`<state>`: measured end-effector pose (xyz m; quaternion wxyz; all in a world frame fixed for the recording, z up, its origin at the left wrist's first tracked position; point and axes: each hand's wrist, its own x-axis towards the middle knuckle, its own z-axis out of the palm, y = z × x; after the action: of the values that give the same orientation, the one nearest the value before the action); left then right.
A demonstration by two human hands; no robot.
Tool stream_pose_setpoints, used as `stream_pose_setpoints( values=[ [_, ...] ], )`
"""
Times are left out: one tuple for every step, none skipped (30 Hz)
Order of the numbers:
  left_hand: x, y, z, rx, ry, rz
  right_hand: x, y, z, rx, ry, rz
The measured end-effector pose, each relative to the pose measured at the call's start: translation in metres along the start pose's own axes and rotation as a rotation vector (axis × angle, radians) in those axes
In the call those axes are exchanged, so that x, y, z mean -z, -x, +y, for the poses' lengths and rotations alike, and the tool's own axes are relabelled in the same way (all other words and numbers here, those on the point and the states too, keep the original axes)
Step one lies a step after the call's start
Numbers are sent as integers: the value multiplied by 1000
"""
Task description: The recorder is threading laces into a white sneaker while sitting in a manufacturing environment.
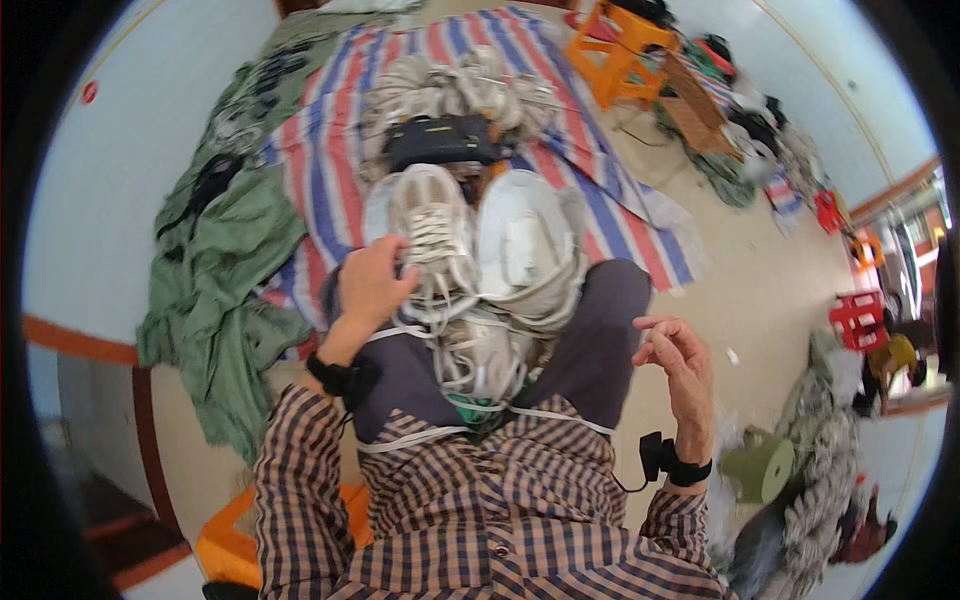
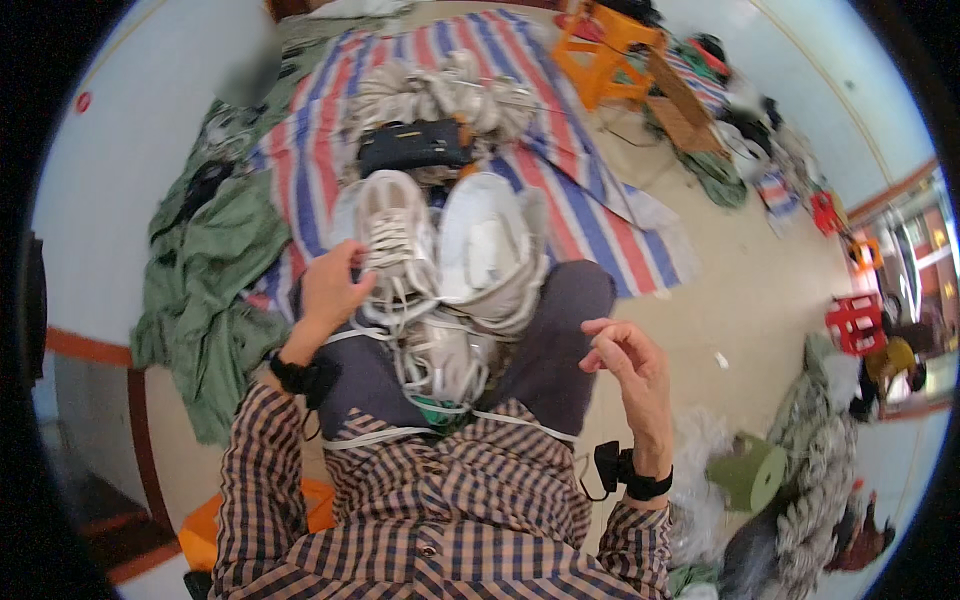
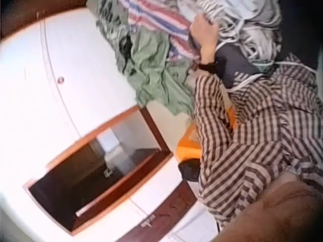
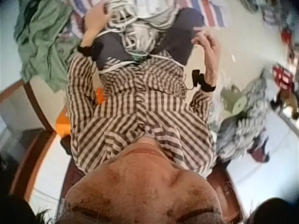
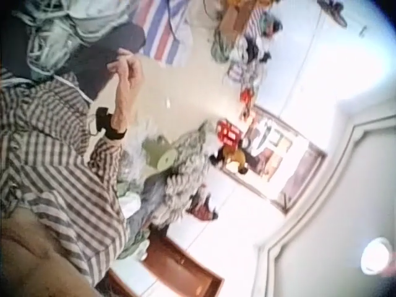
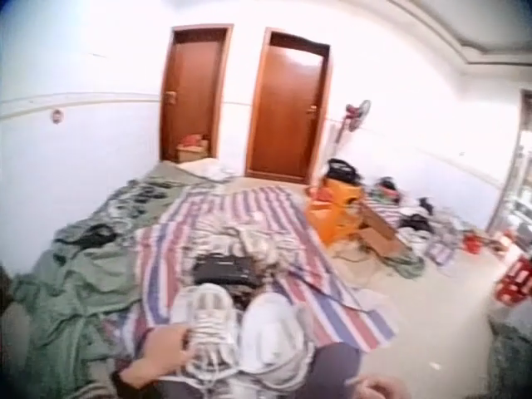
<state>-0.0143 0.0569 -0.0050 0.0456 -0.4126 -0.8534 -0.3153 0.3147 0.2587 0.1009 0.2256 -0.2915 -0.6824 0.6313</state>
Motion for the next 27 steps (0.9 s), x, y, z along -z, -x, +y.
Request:
stream_pose_setpoints(
  values=[
    [4, 4, 0, -18, 13, 32, -18, -7, -2, -27, -8, -57],
    [10, 10, 0, 6, -22, 33, -38, -19, -2, -36, 33, -163],
    [14, 10, 0, 12, -39, 30, -57, -31, -4, -41, 84, -246],
    [16, 11, -1, 17, -45, 37, -76, -42, 1, -34, 130, -317],
    [16, 13, -3, 28, -56, 35, -95, -52, 8, -7, 121, -375],
    [15, 14, -4, 35, -63, 30, -113, -61, 14, 18, 112, -426],
    [15, 15, -4, 37, -65, 29, -130, -68, 16, 97, 234, -422],
    [14, 15, -5, 18, -46, 44, -144, -75, 16, 176, 357, -415],
    [12, 12, -5, -7, -22, 58, -153, -85, 25, 174, 358, -407],
    [14, 10, -2, -5, -21, 52, -163, -94, 36, 239, 448, -380],
    [15, 6, 2, -14, -21, 51, -169, -98, 45, 303, 537, -351],
    [17, 5, 3, -13, -26, 57, -178, -98, 45, 301, 537, -361],
    [15, 6, 0, -4, -27, 56, -185, -98, 45, 303, 593, -325],
    [13, 8, -2, -17, 3, 69, -192, -97, 45, 305, 650, -288],
    [12, 9, -3, -27, 32, 85, -197, -95, 46, 306, 651, -297],
    [12, 8, -4, -48, 16, 81, -200, -92, 49, 227, 795, -363],
    [13, 11, -3, -42, 13, 84, -204, -88, 53, 147, 939, -427],
    [13, 13, -3, -25, 8, 62, -208, -84, 64, 220, 976, -350],
    [13, 13, -2, -9, 2, 40, -209, -88, 73, 220, 975, -353],
    [13, 10, -2, -28, -9, 57, -208, -91, 80, 210, 905, -360],
    [13, 10, -1, -29, -14, 55, -208, -93, 87, 201, 833, -366],
    [12, 10, 0, -30, -15, 51, -208, -95, 93, 133, 687, -358],
    [12, 9, 2, -31, -15, 47, -201, -94, 99, 132, 680, -356],
    [11, 11, 1, -36, -28, 54, -198, -94, 95, -14, 468, -476],
    [12, 12, -1, -34, -38, 55, -194, -92, 88, -159, 252, -591],
    [13, 13, -2, -31, -46, 55, -189, -91, 81, -273, 91, -690],
    [12, 13, 0, -30, -47, 51, -183, -89, 77, -275, 87, -689]
  ],
)
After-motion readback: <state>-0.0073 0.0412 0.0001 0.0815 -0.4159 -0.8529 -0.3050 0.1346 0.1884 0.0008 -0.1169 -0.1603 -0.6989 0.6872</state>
